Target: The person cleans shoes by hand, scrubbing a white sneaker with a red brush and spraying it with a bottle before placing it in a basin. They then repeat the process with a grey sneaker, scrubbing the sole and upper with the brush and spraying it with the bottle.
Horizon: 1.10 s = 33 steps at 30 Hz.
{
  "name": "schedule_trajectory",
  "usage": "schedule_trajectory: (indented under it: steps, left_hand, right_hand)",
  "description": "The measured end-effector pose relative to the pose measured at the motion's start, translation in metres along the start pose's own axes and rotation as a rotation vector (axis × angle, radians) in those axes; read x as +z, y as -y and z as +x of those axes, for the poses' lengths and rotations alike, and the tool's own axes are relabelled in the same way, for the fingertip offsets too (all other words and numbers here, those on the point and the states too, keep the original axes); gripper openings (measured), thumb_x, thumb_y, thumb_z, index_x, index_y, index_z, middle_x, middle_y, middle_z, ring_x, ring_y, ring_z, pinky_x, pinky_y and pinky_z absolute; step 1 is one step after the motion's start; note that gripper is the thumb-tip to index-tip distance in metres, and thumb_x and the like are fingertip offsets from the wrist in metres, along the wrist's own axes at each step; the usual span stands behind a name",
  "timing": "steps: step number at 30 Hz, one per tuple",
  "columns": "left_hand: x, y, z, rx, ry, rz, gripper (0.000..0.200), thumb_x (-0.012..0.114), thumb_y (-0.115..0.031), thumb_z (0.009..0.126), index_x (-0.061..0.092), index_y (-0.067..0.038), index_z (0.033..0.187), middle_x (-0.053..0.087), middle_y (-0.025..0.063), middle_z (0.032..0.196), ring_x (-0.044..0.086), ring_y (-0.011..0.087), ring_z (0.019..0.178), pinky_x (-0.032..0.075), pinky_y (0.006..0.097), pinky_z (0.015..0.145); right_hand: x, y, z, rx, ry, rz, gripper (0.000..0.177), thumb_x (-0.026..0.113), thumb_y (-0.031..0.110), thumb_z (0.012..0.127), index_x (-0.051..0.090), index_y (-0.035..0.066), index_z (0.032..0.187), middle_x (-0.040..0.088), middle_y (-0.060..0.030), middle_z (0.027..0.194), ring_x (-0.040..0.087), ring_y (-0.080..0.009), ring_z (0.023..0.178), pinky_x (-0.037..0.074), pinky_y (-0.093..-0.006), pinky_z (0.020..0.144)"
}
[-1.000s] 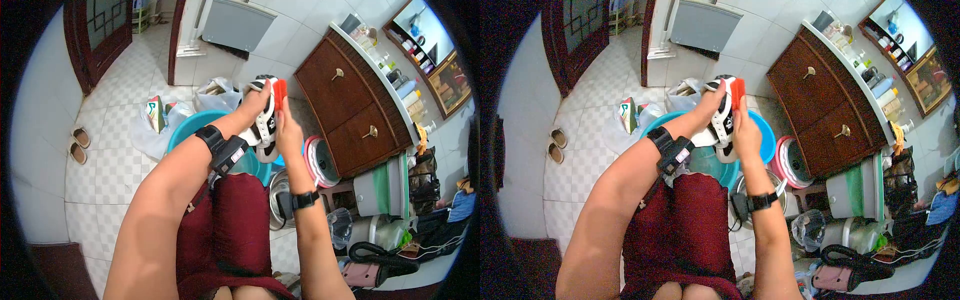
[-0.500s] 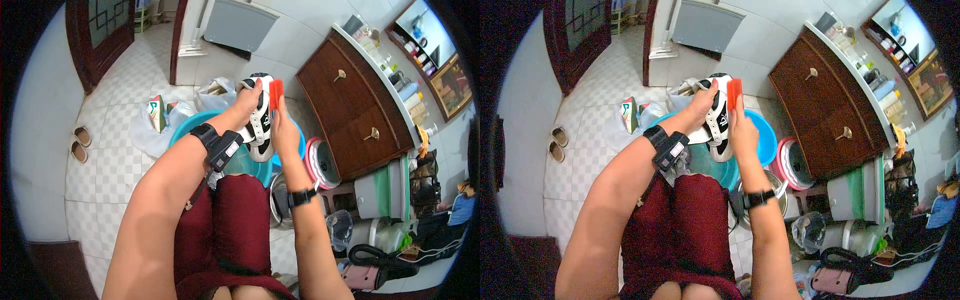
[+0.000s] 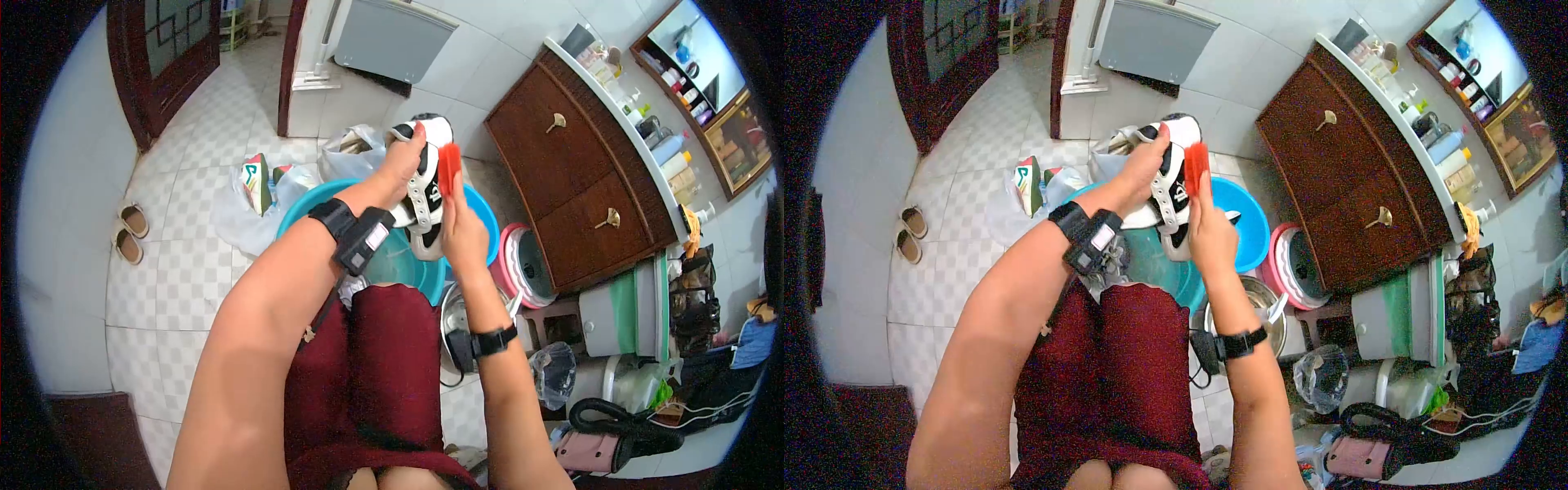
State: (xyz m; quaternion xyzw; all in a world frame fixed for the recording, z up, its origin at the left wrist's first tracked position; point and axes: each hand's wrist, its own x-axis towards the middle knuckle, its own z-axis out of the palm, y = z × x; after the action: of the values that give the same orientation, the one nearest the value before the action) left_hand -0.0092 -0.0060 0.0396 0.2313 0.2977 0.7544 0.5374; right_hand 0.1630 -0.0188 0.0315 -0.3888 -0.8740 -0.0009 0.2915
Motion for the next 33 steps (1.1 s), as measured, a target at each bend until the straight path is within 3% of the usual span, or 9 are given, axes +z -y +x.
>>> schedule_trajectory:
  steps: [5, 13, 17, 19, 25, 29, 33]
  left_hand:
    - [-0.003, -0.010, -0.006, 0.034, -0.003, 0.159, 0.050, 0.047, -0.051, 0.092, 0.059, -0.005, 0.106, 0.063, 0.0028, 0.093, 0.060, 0.0130, 0.081, 0.048, 0.0291, 0.072]
    - [0.002, -0.002, 0.007, 0.036, 0.064, -0.280, 0.059, 0.046, -0.058, 0.088, 0.054, -0.004, 0.111, 0.061, 0.0065, 0.104, 0.060, 0.0197, 0.092, 0.049, 0.0373, 0.083]
    - [-0.013, -0.013, 0.016, 0.040, -0.044, -0.291, 0.064, 0.048, -0.063, 0.084, 0.053, -0.007, 0.114, 0.058, 0.0070, 0.107, 0.055, 0.0215, 0.098, 0.046, 0.0392, 0.087]
    - [-0.008, -0.015, 0.010, 0.019, -0.138, -0.279, 0.060, 0.045, -0.061, 0.086, 0.053, -0.009, 0.114, 0.058, 0.0063, 0.107, 0.054, 0.0216, 0.101, 0.046, 0.0403, 0.087]
    - [-0.015, -0.003, 0.023, 0.000, -0.006, -0.289, 0.061, 0.032, -0.063, 0.089, 0.054, -0.012, 0.112, 0.060, 0.0077, 0.105, 0.056, 0.0263, 0.097, 0.046, 0.0440, 0.088]
    - [-0.007, -0.031, 0.005, -0.024, -0.136, -0.274, 0.062, 0.028, -0.063, 0.090, 0.053, -0.011, 0.114, 0.060, 0.0084, 0.105, 0.056, 0.0271, 0.099, 0.044, 0.0452, 0.090]
    - [-0.011, -0.020, 0.009, 0.005, 0.052, -0.269, 0.066, 0.027, -0.064, 0.090, 0.048, -0.010, 0.123, 0.055, 0.0090, 0.120, 0.052, 0.0290, 0.111, 0.040, 0.0461, 0.097]
  right_hand:
    - [0.008, -0.014, -0.047, -0.010, 0.079, -0.048, 0.051, 0.045, 0.028, 0.094, 0.030, 0.021, 0.142, 0.058, -0.0179, 0.064, 0.058, -0.0373, 0.055, 0.043, -0.0484, 0.050]
    - [-0.002, 0.022, 0.023, -0.073, -0.144, 0.114, 0.050, 0.047, 0.027, 0.093, 0.032, 0.021, 0.141, 0.057, -0.0181, 0.064, 0.058, -0.0388, 0.056, 0.045, -0.0487, 0.050]
    - [0.004, 0.035, -0.014, -0.175, -0.038, 0.074, 0.046, 0.051, 0.029, 0.091, 0.042, 0.021, 0.136, 0.057, -0.0191, 0.062, 0.057, -0.0360, 0.049, 0.044, -0.0458, 0.045]
    - [0.007, 0.040, -0.009, -0.156, -0.065, 0.047, 0.046, 0.051, 0.030, 0.090, 0.043, 0.021, 0.134, 0.057, -0.0186, 0.061, 0.057, -0.0345, 0.049, 0.044, -0.0447, 0.044]
    - [0.015, 0.049, 0.045, -0.097, -0.170, 0.049, 0.049, 0.051, 0.029, 0.089, 0.039, 0.022, 0.137, 0.058, -0.0180, 0.062, 0.057, -0.0357, 0.050, 0.046, -0.0468, 0.047]
    - [0.015, 0.045, -0.002, -0.108, 0.007, 0.121, 0.048, 0.050, 0.030, 0.090, 0.039, 0.026, 0.137, 0.058, -0.0177, 0.061, 0.058, -0.0342, 0.049, 0.046, -0.0458, 0.044]
    - [0.024, 0.018, 0.027, -0.074, -0.106, 0.001, 0.048, 0.048, 0.032, 0.091, 0.038, 0.028, 0.138, 0.059, -0.0186, 0.063, 0.059, -0.0338, 0.051, 0.045, -0.0456, 0.043]
